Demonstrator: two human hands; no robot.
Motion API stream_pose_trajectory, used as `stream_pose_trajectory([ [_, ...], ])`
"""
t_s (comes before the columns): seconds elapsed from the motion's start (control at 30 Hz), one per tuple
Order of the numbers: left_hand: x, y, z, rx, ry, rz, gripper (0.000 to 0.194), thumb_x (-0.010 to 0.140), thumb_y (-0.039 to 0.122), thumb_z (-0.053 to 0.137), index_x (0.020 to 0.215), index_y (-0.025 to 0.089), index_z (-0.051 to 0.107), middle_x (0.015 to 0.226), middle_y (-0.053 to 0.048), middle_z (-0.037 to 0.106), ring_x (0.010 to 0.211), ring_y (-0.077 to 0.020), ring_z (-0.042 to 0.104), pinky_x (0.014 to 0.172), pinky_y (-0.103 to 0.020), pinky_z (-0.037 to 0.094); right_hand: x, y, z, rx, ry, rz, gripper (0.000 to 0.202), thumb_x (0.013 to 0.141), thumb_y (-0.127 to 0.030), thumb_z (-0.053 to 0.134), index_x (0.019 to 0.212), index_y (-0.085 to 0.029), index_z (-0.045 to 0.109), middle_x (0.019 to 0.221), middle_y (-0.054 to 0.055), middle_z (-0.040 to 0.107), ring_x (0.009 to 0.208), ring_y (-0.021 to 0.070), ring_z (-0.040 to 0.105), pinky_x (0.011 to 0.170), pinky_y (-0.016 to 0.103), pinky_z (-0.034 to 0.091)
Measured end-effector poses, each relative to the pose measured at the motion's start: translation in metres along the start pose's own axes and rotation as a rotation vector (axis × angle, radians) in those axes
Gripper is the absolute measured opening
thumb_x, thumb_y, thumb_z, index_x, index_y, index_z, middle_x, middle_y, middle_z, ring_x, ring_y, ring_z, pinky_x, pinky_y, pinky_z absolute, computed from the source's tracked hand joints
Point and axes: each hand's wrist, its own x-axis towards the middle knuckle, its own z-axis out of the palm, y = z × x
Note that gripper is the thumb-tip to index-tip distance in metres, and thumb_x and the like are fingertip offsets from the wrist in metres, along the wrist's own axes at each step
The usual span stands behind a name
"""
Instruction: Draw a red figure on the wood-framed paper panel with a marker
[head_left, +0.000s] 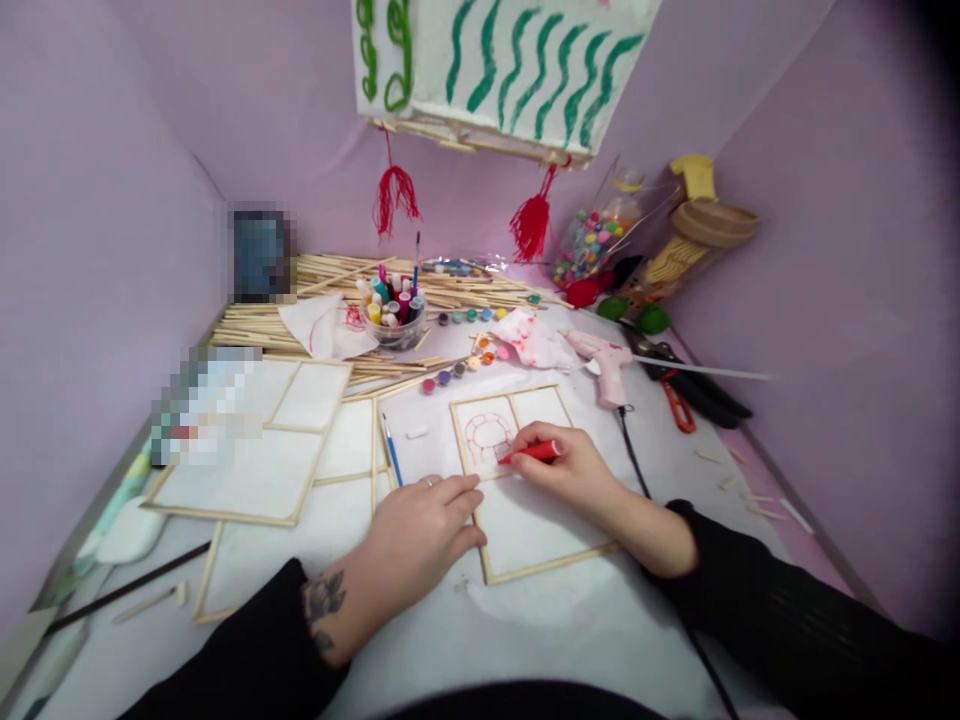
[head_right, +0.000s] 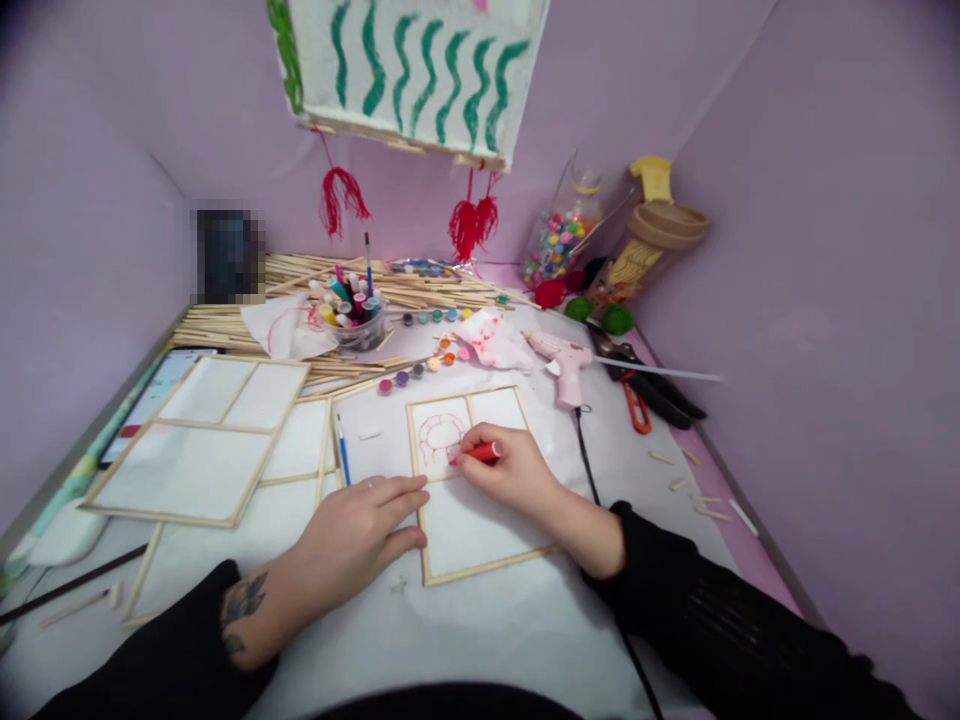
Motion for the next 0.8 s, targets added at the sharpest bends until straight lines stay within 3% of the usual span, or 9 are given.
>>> stream_pose_trajectory([
  [0.23,0.000,0.000,-0.001,-0.021,-0.010,-0.005,0.030,0.084,0.033,0.066,0.111,0.020,0.065,0.124,-0.004,0.064,0.098,-0.0234,0.064,0.083,-0.038,0.054,0.003,-0.002,-0.014,0.057,0.084,0.051,0.004,0.071,-0.023,0.062,0.070,-0.019,0.063,0.061,-0.001,0.065,0.055,0.0136,0.056,0.054,0.024,0.043],
  [0.43,0.000,0.000,-0.001,-0.006,0.000,-0.007,0.028,0.089,0.035,0.060,0.111,0.020,0.065,0.123,-0.006,0.064,0.099,-0.0220,0.064,0.084,-0.036,0.054,0.005,0.007,-0.010,-0.010,0.098,0.049,0.004,0.071,-0.022,0.062,0.072,-0.020,0.065,0.061,-0.001,0.065,0.054,0.0135,0.056,0.054,0.024,0.043],
  [0.8,0.002,0.000,-0.002,-0.001,-0.024,-0.008,0.030,0.084,0.033,0.066,0.112,0.020,0.065,0.124,-0.004,0.064,0.099,-0.0231,0.064,0.084,-0.036,0.053,0.005,0.008,-0.009,-0.050,0.095,0.038,0.005,0.072,-0.020,0.060,0.072,-0.019,0.065,0.065,0.000,0.068,0.060,0.0148,0.060,0.058,0.025,0.045],
])
